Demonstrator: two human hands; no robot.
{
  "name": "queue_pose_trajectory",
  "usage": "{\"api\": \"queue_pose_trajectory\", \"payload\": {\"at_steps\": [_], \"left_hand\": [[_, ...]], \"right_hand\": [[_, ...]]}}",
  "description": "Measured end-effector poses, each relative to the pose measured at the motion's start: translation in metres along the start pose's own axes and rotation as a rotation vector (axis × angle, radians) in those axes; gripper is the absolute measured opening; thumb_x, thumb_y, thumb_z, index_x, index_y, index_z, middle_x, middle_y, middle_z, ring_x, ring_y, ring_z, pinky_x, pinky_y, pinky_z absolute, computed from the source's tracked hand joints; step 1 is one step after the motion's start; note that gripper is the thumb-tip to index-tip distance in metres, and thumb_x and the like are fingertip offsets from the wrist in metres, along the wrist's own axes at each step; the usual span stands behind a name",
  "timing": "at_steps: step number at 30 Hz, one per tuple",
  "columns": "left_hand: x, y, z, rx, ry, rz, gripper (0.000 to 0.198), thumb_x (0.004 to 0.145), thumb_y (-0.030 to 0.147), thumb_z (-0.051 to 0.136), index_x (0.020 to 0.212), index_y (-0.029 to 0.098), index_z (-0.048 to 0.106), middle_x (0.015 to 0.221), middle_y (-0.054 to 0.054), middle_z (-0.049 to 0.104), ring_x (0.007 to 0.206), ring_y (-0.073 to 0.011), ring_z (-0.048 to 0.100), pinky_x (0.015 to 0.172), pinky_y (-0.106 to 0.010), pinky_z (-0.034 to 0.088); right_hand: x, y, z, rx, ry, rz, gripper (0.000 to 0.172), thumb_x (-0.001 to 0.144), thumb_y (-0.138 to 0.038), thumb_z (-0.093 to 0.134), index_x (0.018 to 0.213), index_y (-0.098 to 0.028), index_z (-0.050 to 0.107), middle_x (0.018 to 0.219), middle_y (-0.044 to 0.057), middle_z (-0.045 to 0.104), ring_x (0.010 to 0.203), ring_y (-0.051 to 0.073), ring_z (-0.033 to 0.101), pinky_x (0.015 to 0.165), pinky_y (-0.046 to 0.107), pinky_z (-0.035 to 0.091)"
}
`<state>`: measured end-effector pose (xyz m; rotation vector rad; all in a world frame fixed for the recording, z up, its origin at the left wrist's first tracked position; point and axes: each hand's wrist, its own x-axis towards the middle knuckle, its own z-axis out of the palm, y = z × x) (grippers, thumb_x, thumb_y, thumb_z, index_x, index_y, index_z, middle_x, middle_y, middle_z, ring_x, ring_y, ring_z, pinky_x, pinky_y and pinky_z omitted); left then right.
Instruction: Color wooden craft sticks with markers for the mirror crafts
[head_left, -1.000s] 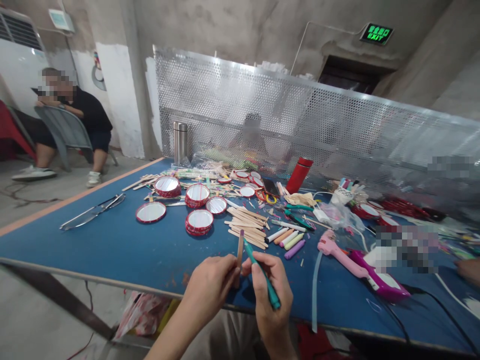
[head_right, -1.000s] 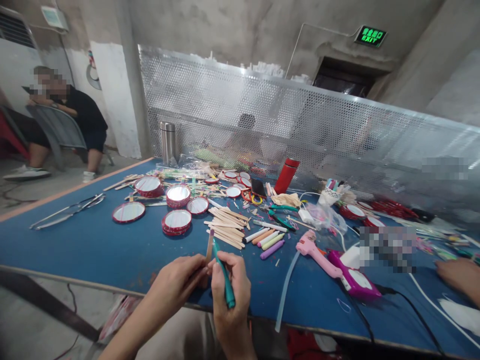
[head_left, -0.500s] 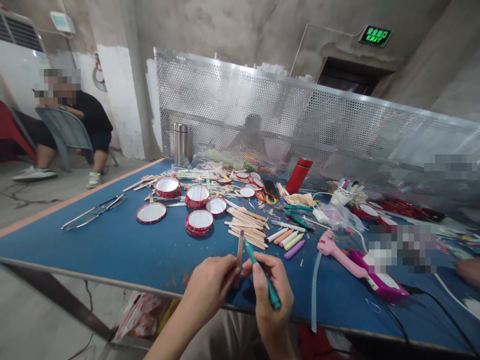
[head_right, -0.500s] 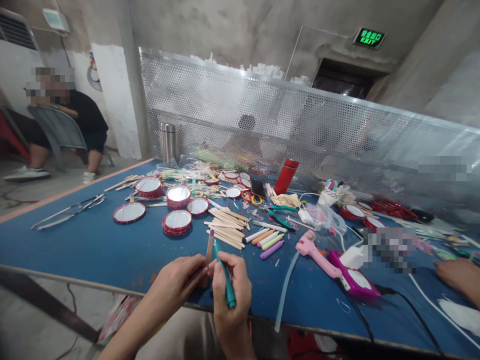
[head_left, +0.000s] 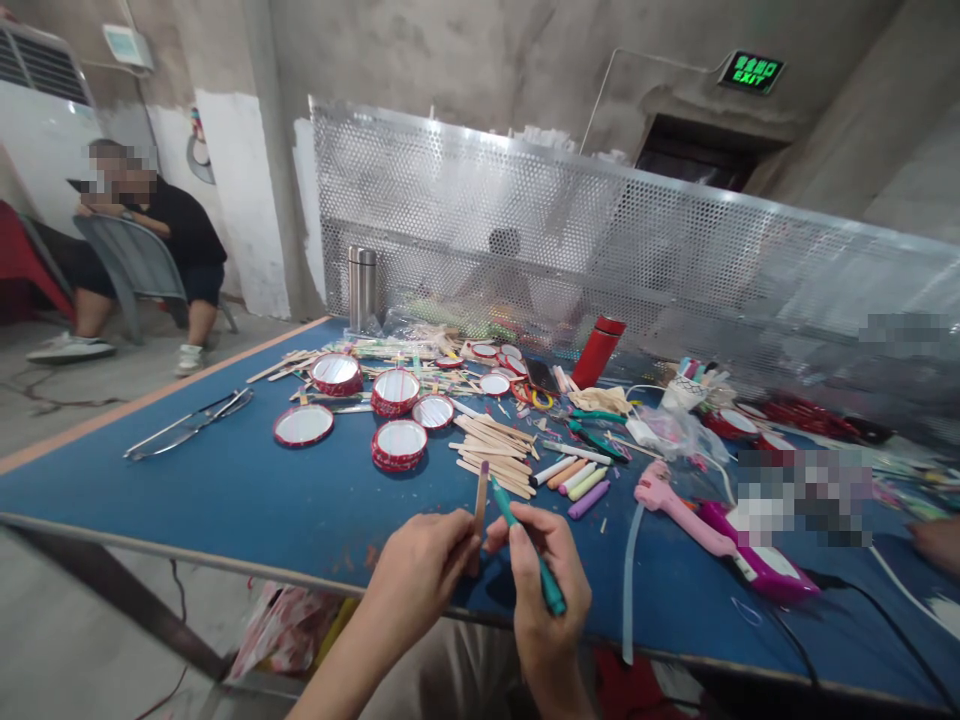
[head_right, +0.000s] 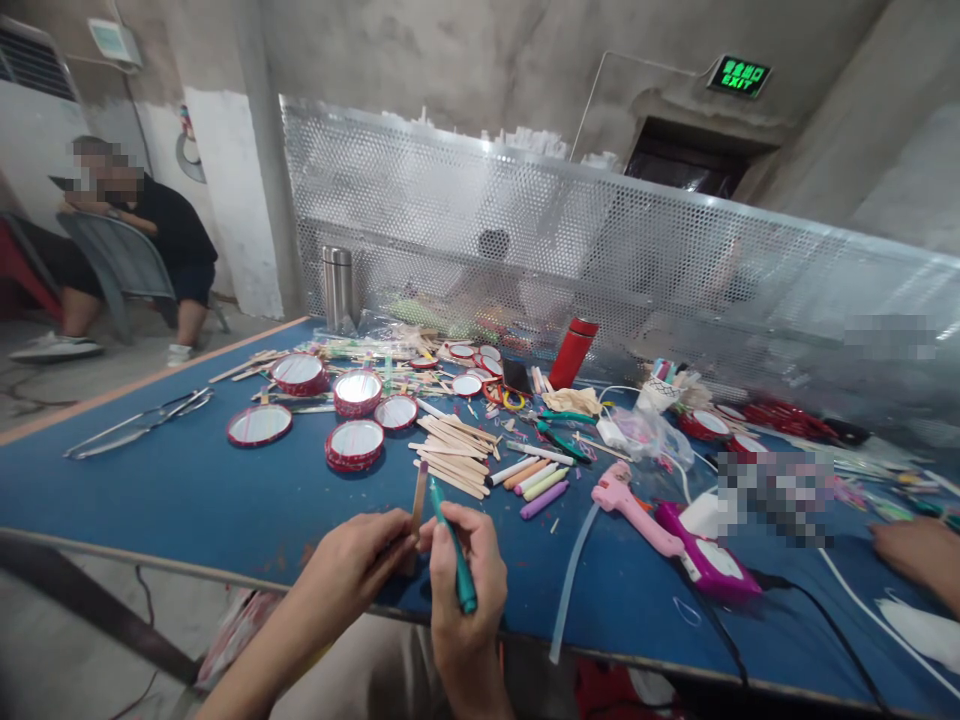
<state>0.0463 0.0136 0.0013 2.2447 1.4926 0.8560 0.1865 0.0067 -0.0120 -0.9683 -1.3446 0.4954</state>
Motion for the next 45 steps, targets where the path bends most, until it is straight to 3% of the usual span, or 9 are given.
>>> {"api": "queue_pose_trajectory", "payload": {"at_steps": [3,9,15,22,29,35,41,45], "left_hand": [[0.0004,0.0003,-0.0007,0.005,-0.011,-0.009,0.026,0.095,0.025,0.042,0.075,0.021,0.059,0.069,0.001,0.067,0.066,-0.0157,0.061,0.06,-0.024,0.036],[0.0,-0.0002,-0.0009,0.012,-0.005,-0.007,0.021,0.094,0.025,0.046,0.078,0.021,0.059,0.073,0.0,0.068,0.069,-0.0164,0.062,0.061,-0.024,0.037],[0.0007,0.0014,-0.0015,0.014,-0.013,0.001,0.025,0.095,0.023,0.044,0.076,0.021,0.059,0.07,0.001,0.067,0.067,-0.0154,0.062,0.06,-0.023,0.036],[-0.001,0.0004,-0.0006,0.026,0.021,0.014,0.02,0.093,0.025,0.048,0.079,0.021,0.06,0.072,0.001,0.068,0.069,-0.0164,0.062,0.06,-0.023,0.037],[0.0008,0.0007,-0.0011,0.017,-0.009,0.002,0.024,0.094,0.023,0.045,0.075,0.021,0.059,0.07,0.001,0.067,0.067,-0.0151,0.062,0.06,-0.023,0.036],[-0.0007,0.0008,-0.0006,0.015,0.006,0.006,0.02,0.093,0.024,0.047,0.078,0.021,0.06,0.072,0.001,0.067,0.069,-0.0158,0.061,0.061,-0.023,0.036],[0.0014,0.0011,-0.0021,0.018,-0.027,-0.002,0.023,0.094,0.024,0.045,0.077,0.021,0.059,0.072,0.001,0.067,0.068,-0.0156,0.061,0.061,-0.023,0.036],[0.0004,0.0003,-0.0015,0.025,-0.018,-0.001,0.021,0.094,0.025,0.046,0.078,0.021,0.059,0.073,0.001,0.068,0.069,-0.0159,0.061,0.06,-0.024,0.036]], "right_hand": [[-0.0006,-0.0001,0.0001,0.029,0.014,-0.011,0.013,0.092,-0.026,0.052,0.1,-0.02,0.06,0.079,0.001,0.069,0.069,0.013,0.067,0.062,0.022,0.054],[-0.0016,0.0017,-0.0007,0.042,-0.082,-0.058,0.014,0.091,-0.023,0.052,0.103,-0.022,0.06,0.081,0.001,0.069,0.072,0.013,0.067,0.066,0.022,0.054],[-0.0014,-0.001,-0.0003,0.027,0.021,-0.018,0.012,0.092,-0.024,0.052,0.1,-0.021,0.06,0.079,0.0,0.07,0.067,0.012,0.066,0.062,0.02,0.054],[-0.0029,0.004,-0.0009,0.03,-0.076,-0.08,0.016,0.09,-0.022,0.052,0.104,-0.022,0.06,0.081,0.0,0.07,0.071,0.012,0.067,0.066,0.02,0.054],[-0.0012,-0.002,0.0,0.002,0.013,-0.058,0.011,0.092,-0.023,0.052,0.1,-0.023,0.06,0.078,-0.002,0.069,0.067,0.01,0.066,0.063,0.017,0.053],[-0.0028,0.0008,-0.002,0.028,-0.079,-0.106,0.015,0.092,-0.021,0.05,0.105,-0.024,0.058,0.082,-0.002,0.069,0.072,0.01,0.066,0.068,0.018,0.054],[-0.0022,0.0007,-0.0006,0.018,-0.003,-0.055,0.013,0.093,-0.023,0.05,0.103,-0.023,0.059,0.079,-0.001,0.069,0.069,0.01,0.066,0.064,0.018,0.053],[-0.0031,0.0012,-0.0016,0.025,-0.047,-0.094,0.014,0.092,-0.022,0.051,0.104,-0.023,0.059,0.08,-0.001,0.069,0.07,0.01,0.066,0.066,0.019,0.053]]}}
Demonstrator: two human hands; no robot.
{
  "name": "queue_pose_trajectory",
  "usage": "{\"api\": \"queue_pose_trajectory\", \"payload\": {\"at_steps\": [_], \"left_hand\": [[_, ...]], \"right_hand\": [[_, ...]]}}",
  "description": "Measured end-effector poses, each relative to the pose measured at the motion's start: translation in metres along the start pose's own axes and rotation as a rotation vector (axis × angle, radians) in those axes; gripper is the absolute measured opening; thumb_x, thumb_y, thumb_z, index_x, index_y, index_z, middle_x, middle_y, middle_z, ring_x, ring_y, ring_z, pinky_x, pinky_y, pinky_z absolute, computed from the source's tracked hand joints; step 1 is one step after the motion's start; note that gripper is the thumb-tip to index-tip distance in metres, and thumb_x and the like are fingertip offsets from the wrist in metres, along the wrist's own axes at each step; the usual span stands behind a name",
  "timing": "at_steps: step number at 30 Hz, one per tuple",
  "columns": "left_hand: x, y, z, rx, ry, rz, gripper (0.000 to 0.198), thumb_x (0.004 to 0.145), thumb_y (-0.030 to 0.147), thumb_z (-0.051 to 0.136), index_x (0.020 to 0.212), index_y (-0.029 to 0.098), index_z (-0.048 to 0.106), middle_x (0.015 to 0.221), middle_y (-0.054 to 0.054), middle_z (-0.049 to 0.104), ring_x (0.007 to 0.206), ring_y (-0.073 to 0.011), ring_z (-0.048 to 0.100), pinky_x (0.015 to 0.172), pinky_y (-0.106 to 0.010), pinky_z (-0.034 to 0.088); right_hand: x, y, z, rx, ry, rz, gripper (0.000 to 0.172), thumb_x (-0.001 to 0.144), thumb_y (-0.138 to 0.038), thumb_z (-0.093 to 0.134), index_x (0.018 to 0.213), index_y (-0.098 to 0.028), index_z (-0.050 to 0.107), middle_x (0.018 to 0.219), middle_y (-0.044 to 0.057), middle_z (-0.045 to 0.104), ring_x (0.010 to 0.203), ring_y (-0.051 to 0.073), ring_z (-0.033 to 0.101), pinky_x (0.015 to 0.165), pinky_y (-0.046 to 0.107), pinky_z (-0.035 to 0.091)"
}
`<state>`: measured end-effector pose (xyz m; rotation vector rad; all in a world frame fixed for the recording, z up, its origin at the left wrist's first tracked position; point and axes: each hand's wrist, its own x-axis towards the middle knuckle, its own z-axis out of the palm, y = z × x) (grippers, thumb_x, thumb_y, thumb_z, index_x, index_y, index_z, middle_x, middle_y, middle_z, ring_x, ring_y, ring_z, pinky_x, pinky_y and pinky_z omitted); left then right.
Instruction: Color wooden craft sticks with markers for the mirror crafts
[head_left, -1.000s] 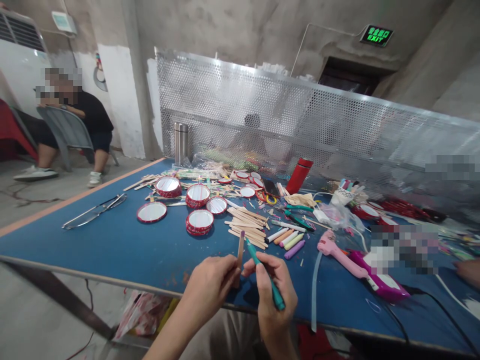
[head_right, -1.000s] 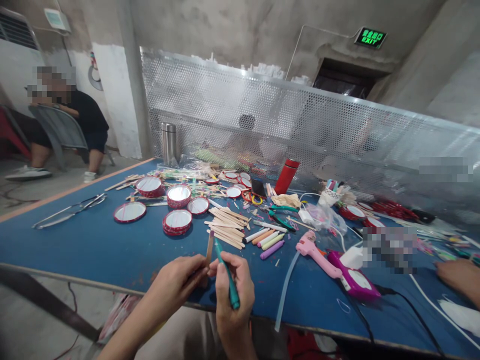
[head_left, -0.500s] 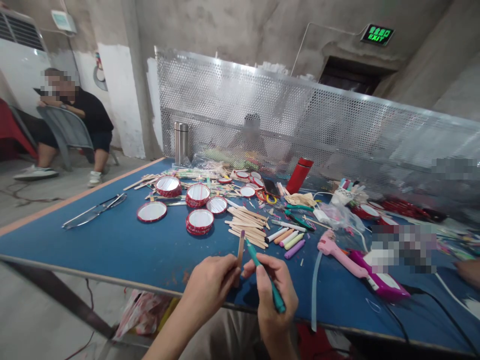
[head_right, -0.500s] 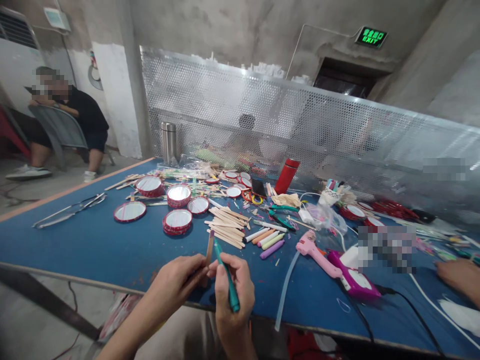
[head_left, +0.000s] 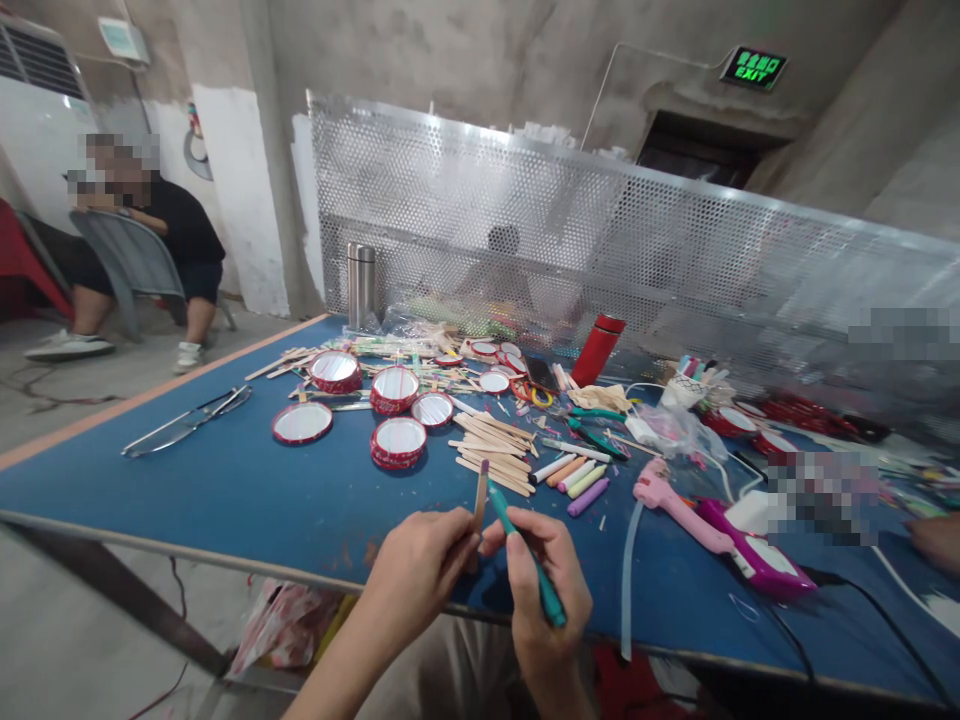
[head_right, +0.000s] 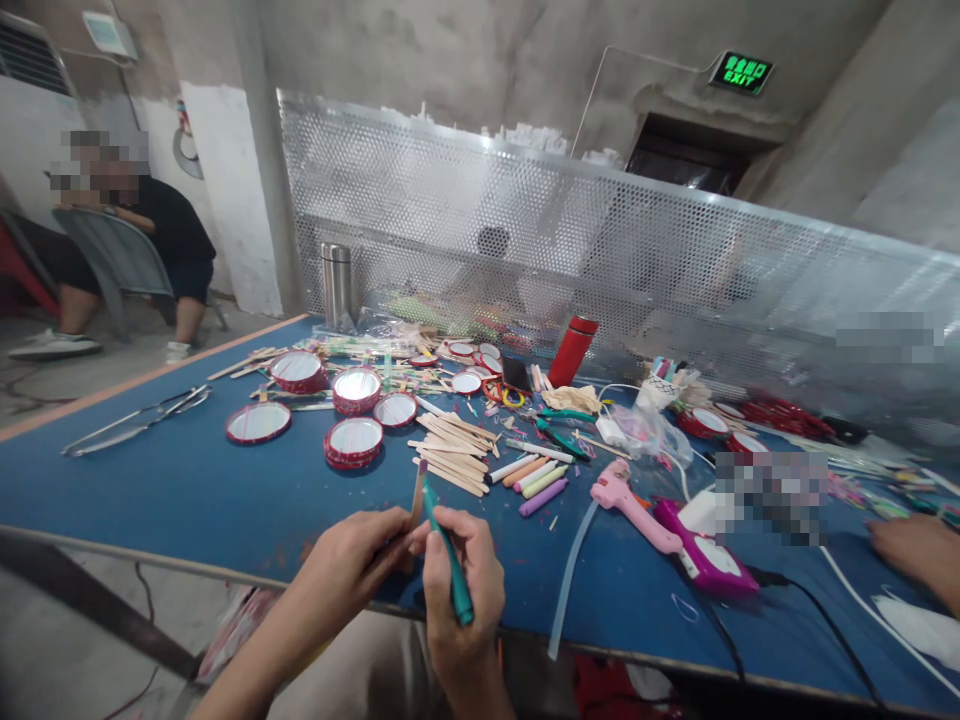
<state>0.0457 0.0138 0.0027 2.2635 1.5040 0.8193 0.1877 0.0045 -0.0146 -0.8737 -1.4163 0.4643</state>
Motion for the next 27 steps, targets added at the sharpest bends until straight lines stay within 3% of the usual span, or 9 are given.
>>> {"api": "queue_pose_trajectory", "payload": {"at_steps": [3,9,16,22,27], "left_hand": [[-0.0007,0.0001,0.0004,0.0,0.013,0.006,0.02,0.094,0.026,0.047,0.078,0.022,0.06,0.073,0.001,0.068,0.069,-0.016,0.061,0.061,-0.024,0.036],[-0.0008,0.0011,-0.0008,-0.005,-0.011,-0.011,0.022,0.094,0.024,0.045,0.077,0.021,0.059,0.072,0.001,0.067,0.069,-0.0156,0.061,0.061,-0.024,0.036],[-0.0014,0.0007,-0.0004,-0.013,0.012,0.002,0.02,0.093,0.026,0.048,0.078,0.022,0.06,0.073,0.001,0.068,0.07,-0.0157,0.061,0.062,-0.024,0.037],[-0.0005,0.0018,-0.0016,-0.004,-0.005,-0.004,0.024,0.094,0.025,0.043,0.077,0.021,0.06,0.071,0.001,0.067,0.068,-0.0149,0.061,0.061,-0.023,0.037],[-0.002,0.0025,-0.0022,-0.011,0.008,0.002,0.02,0.092,0.024,0.047,0.077,0.022,0.06,0.072,0.001,0.067,0.069,-0.0153,0.061,0.061,-0.024,0.037]], "right_hand": [[-0.0007,0.0009,-0.0007,-0.011,-0.032,-0.01,0.016,0.092,-0.02,0.051,0.105,-0.023,0.059,0.08,-0.001,0.069,0.071,0.01,0.066,0.068,0.019,0.053],[0.0009,-0.0018,0.0001,-0.011,0.033,0.001,0.014,0.092,-0.021,0.05,0.103,-0.023,0.059,0.08,-0.002,0.069,0.069,0.01,0.066,0.065,0.018,0.053],[-0.0007,0.0002,-0.0003,-0.001,-0.037,-0.009,0.016,0.092,-0.02,0.05,0.106,-0.023,0.058,0.081,-0.002,0.068,0.072,0.01,0.066,0.068,0.019,0.053],[-0.0004,-0.0004,0.0006,-0.024,0.053,0.033,0.014,0.092,-0.023,0.051,0.102,-0.02,0.059,0.08,0.001,0.068,0.07,0.013,0.067,0.064,0.023,0.054],[-0.0018,-0.001,-0.0001,-0.015,-0.008,-0.005,0.015,0.092,-0.023,0.05,0.104,-0.02,0.059,0.081,0.001,0.069,0.071,0.014,0.067,0.066,0.025,0.055]]}}
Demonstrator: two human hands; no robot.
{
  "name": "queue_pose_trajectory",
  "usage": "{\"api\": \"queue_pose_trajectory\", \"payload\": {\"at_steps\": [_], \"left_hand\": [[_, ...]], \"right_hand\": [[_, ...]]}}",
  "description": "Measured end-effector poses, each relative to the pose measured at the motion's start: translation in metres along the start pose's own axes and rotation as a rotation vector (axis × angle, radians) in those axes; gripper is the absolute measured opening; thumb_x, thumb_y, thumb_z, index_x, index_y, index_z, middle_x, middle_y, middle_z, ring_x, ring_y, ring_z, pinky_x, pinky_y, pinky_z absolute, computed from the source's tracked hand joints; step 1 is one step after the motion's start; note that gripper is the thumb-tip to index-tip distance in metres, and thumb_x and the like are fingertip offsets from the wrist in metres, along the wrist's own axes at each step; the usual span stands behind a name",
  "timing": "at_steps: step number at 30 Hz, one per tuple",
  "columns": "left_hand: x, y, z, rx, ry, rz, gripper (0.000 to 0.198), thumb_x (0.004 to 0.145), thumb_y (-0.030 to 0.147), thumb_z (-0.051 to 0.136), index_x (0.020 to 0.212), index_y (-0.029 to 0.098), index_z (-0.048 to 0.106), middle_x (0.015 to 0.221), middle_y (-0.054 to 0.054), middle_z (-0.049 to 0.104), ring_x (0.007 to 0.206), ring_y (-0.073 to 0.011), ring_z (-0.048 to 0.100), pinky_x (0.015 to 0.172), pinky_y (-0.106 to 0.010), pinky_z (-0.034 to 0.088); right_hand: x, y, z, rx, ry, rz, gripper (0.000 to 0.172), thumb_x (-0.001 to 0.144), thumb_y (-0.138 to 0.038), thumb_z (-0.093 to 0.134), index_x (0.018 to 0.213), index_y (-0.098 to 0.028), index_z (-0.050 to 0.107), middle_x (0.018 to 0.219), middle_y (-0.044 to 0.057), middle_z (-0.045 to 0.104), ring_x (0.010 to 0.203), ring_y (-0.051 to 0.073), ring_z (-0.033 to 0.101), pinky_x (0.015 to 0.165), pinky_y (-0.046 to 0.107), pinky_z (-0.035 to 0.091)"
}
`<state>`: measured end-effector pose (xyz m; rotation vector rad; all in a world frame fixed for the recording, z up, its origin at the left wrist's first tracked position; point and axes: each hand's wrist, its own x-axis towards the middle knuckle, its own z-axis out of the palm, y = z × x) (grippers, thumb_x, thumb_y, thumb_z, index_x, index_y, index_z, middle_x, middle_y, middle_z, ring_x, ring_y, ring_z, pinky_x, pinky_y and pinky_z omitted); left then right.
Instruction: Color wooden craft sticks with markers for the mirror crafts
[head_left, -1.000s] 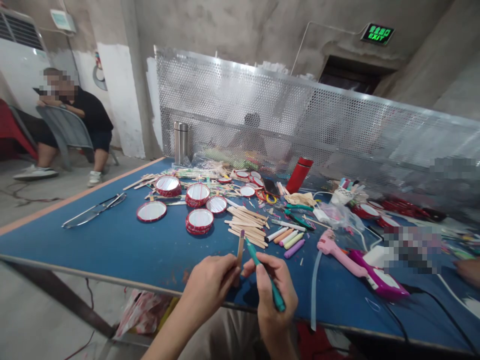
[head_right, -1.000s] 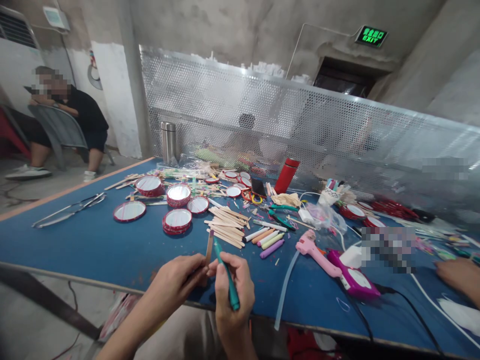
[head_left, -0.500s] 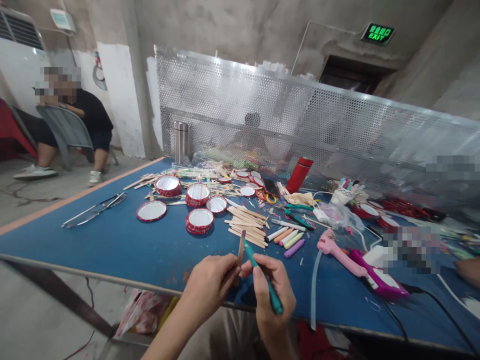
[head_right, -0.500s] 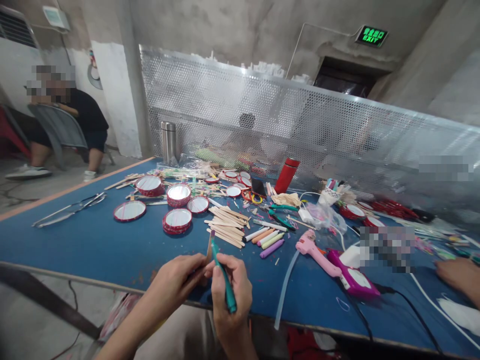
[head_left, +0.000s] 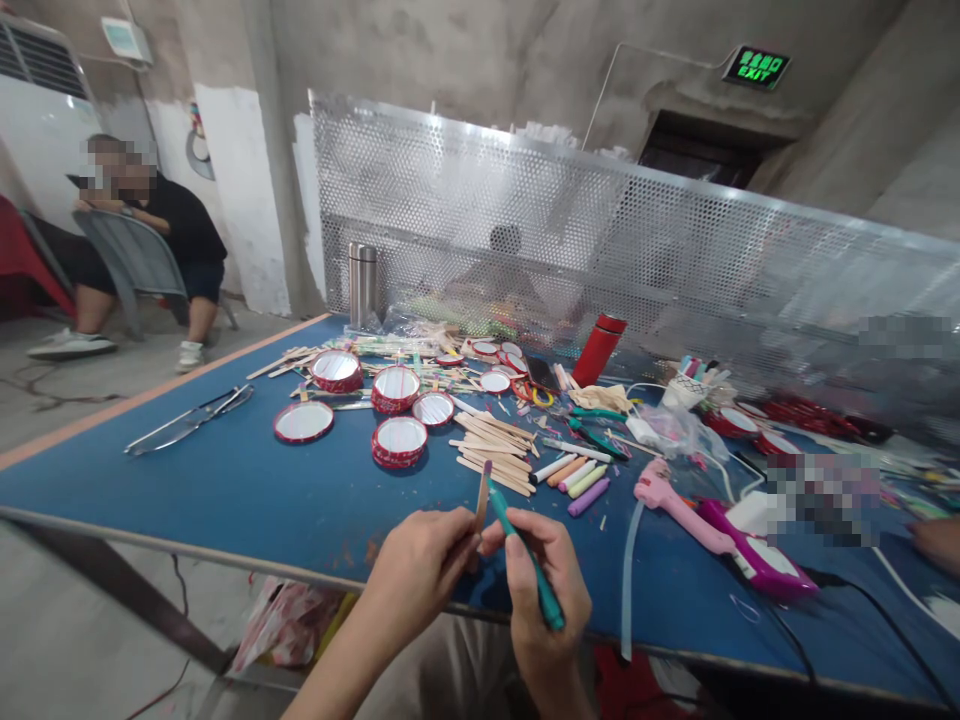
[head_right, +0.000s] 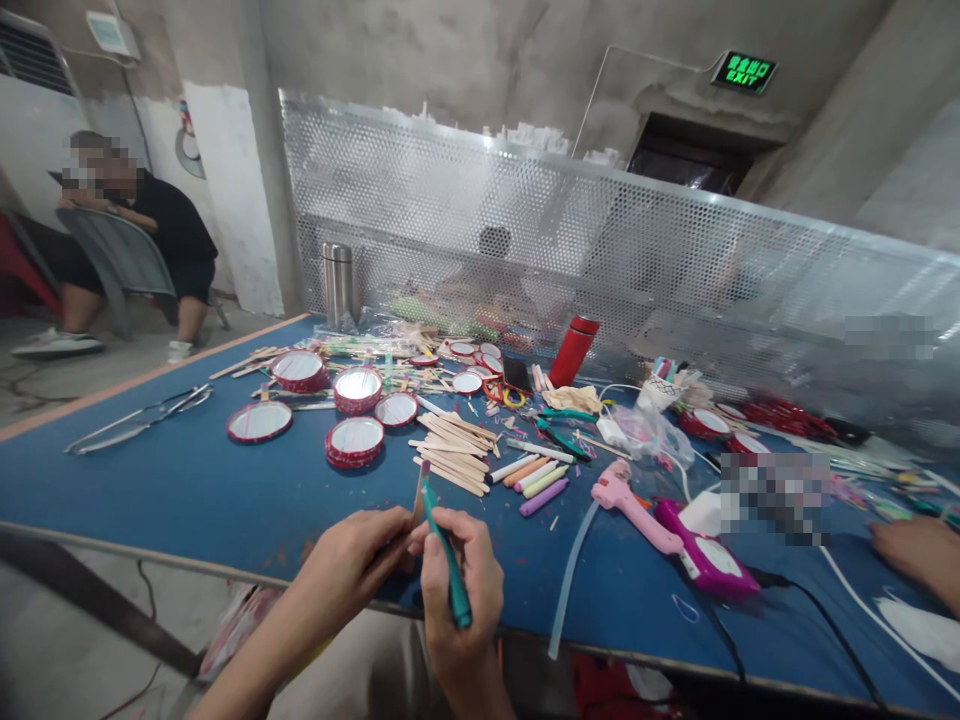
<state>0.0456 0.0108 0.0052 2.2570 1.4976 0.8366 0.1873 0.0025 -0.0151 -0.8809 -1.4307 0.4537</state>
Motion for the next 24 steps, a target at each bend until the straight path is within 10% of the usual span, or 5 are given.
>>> {"api": "queue_pose_trajectory", "payload": {"at_steps": [24], "left_hand": [[0.0006,0.0008,-0.0009,0.017,-0.019,-0.008,0.023,0.094,0.025,0.045,0.076,0.021,0.059,0.072,0.001,0.067,0.069,-0.0153,0.061,0.06,-0.023,0.037]], "right_hand": [[-0.0005,0.0006,-0.0001,-0.003,0.059,0.038,0.013,0.093,-0.024,0.051,0.102,-0.02,0.058,0.079,0.001,0.068,0.069,0.014,0.067,0.064,0.024,0.055]]}}
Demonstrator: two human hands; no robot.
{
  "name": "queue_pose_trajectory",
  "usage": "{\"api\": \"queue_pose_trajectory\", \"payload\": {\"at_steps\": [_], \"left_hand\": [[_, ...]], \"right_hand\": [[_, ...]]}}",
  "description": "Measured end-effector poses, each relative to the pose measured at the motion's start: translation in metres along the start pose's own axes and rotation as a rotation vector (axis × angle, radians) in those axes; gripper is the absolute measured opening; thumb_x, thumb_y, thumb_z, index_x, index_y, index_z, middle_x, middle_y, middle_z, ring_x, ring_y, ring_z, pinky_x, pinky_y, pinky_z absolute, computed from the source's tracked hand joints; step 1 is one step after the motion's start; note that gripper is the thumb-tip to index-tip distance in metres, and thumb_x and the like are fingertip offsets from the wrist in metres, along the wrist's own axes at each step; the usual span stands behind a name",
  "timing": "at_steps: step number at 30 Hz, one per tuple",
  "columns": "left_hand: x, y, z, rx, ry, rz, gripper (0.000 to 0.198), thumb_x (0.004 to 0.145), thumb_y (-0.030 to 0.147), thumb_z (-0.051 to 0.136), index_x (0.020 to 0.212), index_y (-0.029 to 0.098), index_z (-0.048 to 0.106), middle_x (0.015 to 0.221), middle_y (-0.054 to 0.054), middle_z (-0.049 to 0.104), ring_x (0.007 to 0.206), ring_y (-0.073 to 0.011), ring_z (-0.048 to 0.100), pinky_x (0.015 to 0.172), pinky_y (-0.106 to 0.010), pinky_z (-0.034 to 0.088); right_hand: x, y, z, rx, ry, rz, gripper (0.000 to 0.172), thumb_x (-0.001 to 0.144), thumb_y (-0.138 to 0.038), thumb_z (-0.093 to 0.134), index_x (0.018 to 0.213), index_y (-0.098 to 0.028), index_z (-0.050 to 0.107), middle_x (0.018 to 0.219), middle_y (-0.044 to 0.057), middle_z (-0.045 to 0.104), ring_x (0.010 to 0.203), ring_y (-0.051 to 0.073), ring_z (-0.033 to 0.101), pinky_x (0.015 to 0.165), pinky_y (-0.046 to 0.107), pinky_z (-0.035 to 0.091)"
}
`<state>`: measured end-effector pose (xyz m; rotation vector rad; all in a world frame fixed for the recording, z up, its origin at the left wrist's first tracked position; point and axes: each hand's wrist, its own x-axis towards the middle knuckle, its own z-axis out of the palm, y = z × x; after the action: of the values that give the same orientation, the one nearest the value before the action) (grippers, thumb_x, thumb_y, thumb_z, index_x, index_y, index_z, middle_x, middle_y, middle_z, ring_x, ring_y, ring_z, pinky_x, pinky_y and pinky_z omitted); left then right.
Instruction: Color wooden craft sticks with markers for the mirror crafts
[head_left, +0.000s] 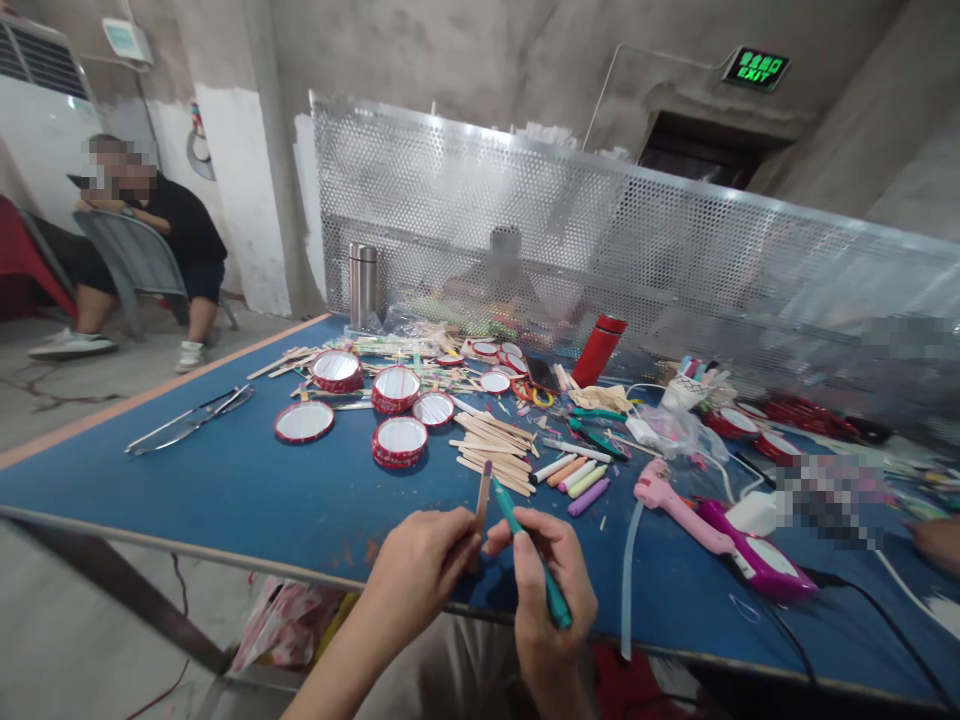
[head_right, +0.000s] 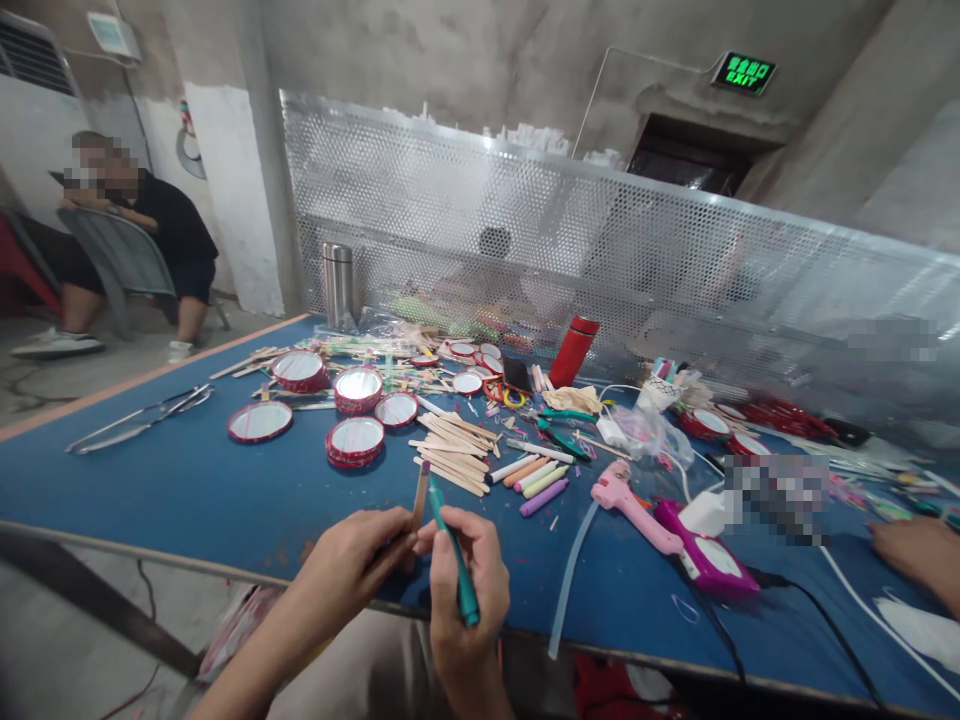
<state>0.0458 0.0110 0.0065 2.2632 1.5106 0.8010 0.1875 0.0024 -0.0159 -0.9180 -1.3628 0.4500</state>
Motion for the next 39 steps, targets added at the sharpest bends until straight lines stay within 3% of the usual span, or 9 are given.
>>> {"api": "queue_pose_trajectory", "payload": {"at_steps": [5,12,20,26,34,39], "left_hand": [[0.0,-0.0001,0.0002,-0.002,0.021,0.011,0.021,0.093,0.026,0.047,0.077,0.022,0.059,0.072,0.001,0.068,0.069,-0.0156,0.061,0.06,-0.023,0.037],[0.001,-0.0011,0.001,0.003,0.001,0.004,0.024,0.094,0.024,0.044,0.076,0.021,0.059,0.072,0.0,0.067,0.069,-0.0158,0.061,0.061,-0.024,0.037],[-0.001,-0.0003,0.0012,-0.004,0.025,0.011,0.02,0.093,0.025,0.047,0.077,0.021,0.059,0.073,0.001,0.067,0.07,-0.0156,0.061,0.061,-0.023,0.037],[-0.0007,-0.0004,0.0005,-0.007,0.003,0.007,0.023,0.094,0.024,0.045,0.076,0.021,0.059,0.072,0.001,0.067,0.069,-0.0154,0.061,0.061,-0.023,0.036],[-0.0007,-0.0001,0.0004,-0.003,0.026,0.025,0.02,0.093,0.024,0.049,0.077,0.02,0.059,0.072,0.001,0.067,0.07,-0.0158,0.061,0.061,-0.023,0.036],[-0.001,-0.0011,0.0006,-0.002,0.019,0.026,0.022,0.094,0.025,0.047,0.076,0.021,0.059,0.071,0.001,0.066,0.068,-0.0153,0.061,0.06,-0.023,0.036]], "right_hand": [[-0.0001,-0.0006,-0.001,-0.002,-0.071,-0.041,0.015,0.092,-0.022,0.051,0.104,-0.021,0.059,0.081,0.001,0.068,0.071,0.013,0.066,0.066,0.024,0.055],[-0.0014,0.0004,-0.0004,0.008,0.021,0.034,0.013,0.092,-0.024,0.052,0.101,-0.021,0.06,0.079,0.0,0.069,0.069,0.012,0.067,0.065,0.022,0.054],[0.0007,-0.001,-0.0002,-0.017,-0.055,-0.047,0.015,0.09,-0.022,0.051,0.103,-0.02,0.06,0.08,0.002,0.07,0.07,0.014,0.067,0.066,0.024,0.055],[-0.0013,-0.0005,-0.0008,-0.006,0.013,0.001,0.014,0.091,-0.024,0.051,0.102,-0.02,0.06,0.078,0.001,0.069,0.069,0.014,0.067,0.064,0.024,0.054],[-0.0006,0.0,-0.0008,0.008,-0.075,-0.055,0.015,0.092,-0.02,0.05,0.104,-0.022,0.059,0.081,0.0,0.069,0.07,0.012,0.066,0.066,0.023,0.054],[-0.0011,0.0002,0.0,-0.008,-0.013,-0.02,0.014,0.093,-0.022,0.051,0.103,-0.021,0.059,0.081,0.0,0.069,0.072,0.013,0.066,0.067,0.023,0.054]]}}
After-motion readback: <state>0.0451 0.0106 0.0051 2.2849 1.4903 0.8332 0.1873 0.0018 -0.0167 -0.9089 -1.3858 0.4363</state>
